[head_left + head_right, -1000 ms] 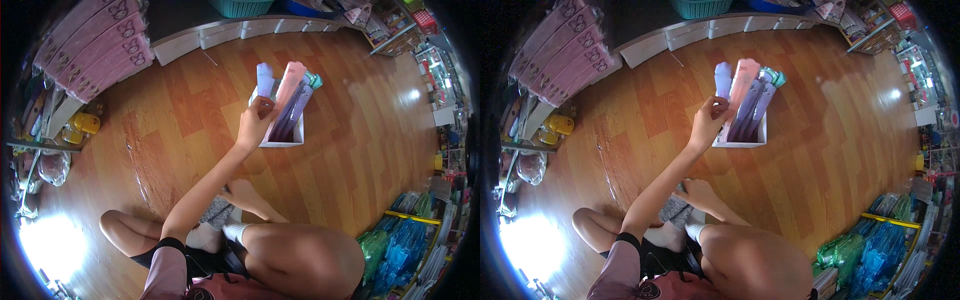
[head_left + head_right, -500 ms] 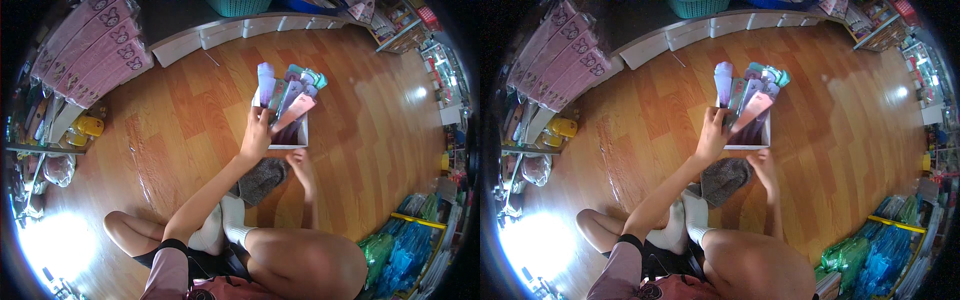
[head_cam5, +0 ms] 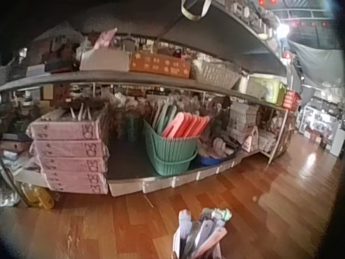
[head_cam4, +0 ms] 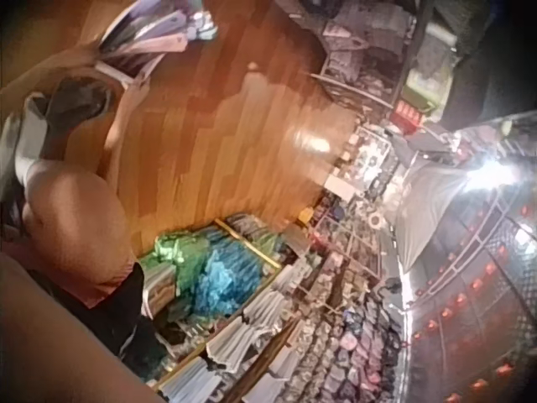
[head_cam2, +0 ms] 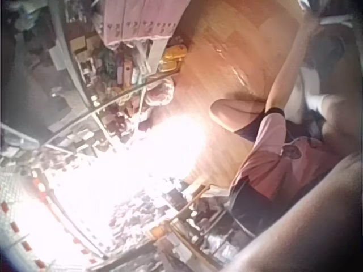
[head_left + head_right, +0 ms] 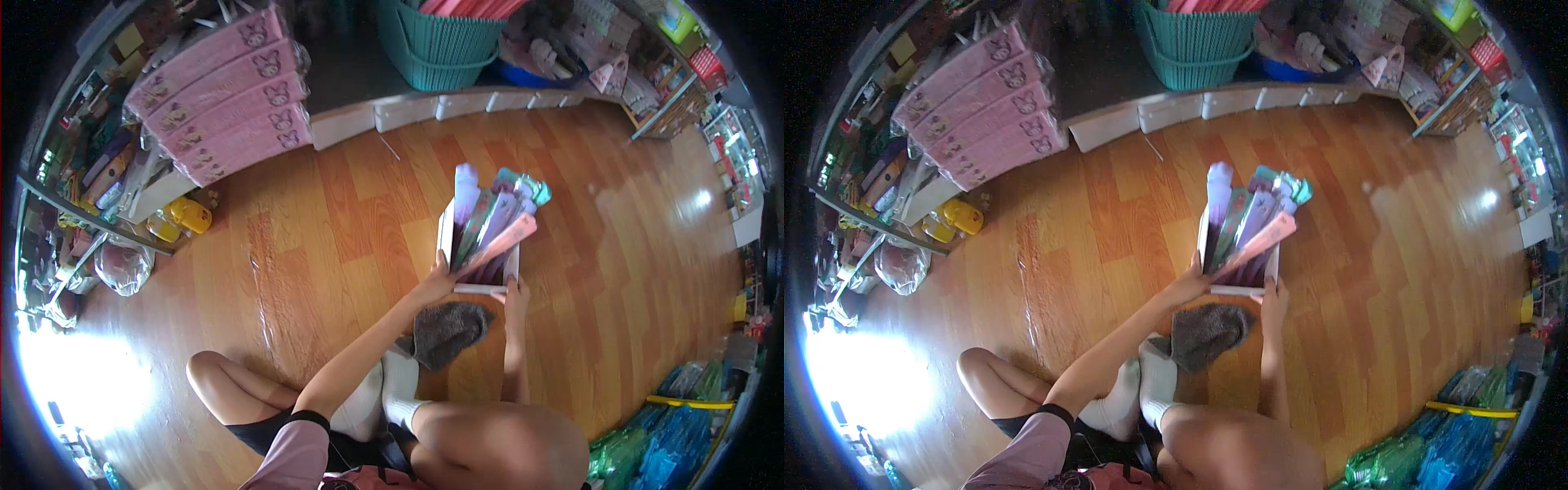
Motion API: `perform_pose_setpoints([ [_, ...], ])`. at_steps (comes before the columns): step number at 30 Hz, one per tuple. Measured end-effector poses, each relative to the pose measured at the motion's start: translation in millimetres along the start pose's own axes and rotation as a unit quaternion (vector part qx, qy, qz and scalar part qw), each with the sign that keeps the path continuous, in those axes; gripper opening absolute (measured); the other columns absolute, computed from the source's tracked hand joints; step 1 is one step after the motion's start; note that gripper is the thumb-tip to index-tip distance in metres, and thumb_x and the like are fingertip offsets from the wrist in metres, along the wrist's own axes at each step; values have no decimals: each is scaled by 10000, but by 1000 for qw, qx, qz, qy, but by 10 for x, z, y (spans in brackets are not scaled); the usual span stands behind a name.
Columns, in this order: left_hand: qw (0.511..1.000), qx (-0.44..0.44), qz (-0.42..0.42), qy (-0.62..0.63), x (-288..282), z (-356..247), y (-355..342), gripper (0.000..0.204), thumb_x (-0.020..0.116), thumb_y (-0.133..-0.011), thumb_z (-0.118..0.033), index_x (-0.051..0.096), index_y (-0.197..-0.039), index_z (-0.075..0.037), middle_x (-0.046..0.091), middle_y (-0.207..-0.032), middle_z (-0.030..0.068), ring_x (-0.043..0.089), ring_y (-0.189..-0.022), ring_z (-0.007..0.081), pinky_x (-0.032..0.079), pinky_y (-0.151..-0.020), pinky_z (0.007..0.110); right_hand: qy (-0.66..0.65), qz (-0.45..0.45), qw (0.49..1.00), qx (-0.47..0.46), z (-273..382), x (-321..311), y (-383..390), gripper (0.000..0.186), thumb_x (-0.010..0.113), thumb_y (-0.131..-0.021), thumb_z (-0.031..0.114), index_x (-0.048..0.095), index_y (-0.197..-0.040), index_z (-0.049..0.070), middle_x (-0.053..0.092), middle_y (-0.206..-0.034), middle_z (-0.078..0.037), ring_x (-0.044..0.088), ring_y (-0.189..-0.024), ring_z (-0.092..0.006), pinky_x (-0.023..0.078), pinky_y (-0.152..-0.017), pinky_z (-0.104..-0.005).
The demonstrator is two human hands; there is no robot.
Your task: Sorting and wiping various hand fans and placing them into a box.
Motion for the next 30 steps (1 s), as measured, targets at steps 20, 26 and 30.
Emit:
perform_pose_setpoints([
  [20,988,128,-82,32,-1523,-2475,1137,657,395,-823,-21,113,-1417,-35,372,-1301,147,430,-1191,225,451,-909,313,121,93,915,-374,2692,1332,478,246,466,-914,176,555,-895,-52,396,-554,-85,374,-503,-131,316,-482,-339],
  [26,987,10,-156,-38,-2114,-2743,907,425,454,-879,-145,349,-1275,-31,528,-1082,107,559,-1003,205,523,-793,334,106,151,907,-378,3016,1975,71,282,444,-909,179,553,-843,-72,472,-565,-110,535,-509,-168,449,-444,-323],
  [30,960,164,-210,80,-2147,-2644,949,580,617,-861,-213,325,-1299,30,492,-1158,152,522,-1068,234,493,-852,363,137,164,899,-382,2986,2219,-246,325,416,-921,222,570,-879,-61,543,-655,-116,583,-516,-190,495,-407,-299],
])
Point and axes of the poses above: each hand's wrist, its own y-axis away from the middle knuckle, its own x-axis out of the palm, z = x × y, the point moved 5 cm from there along -y, towards the middle knuckle
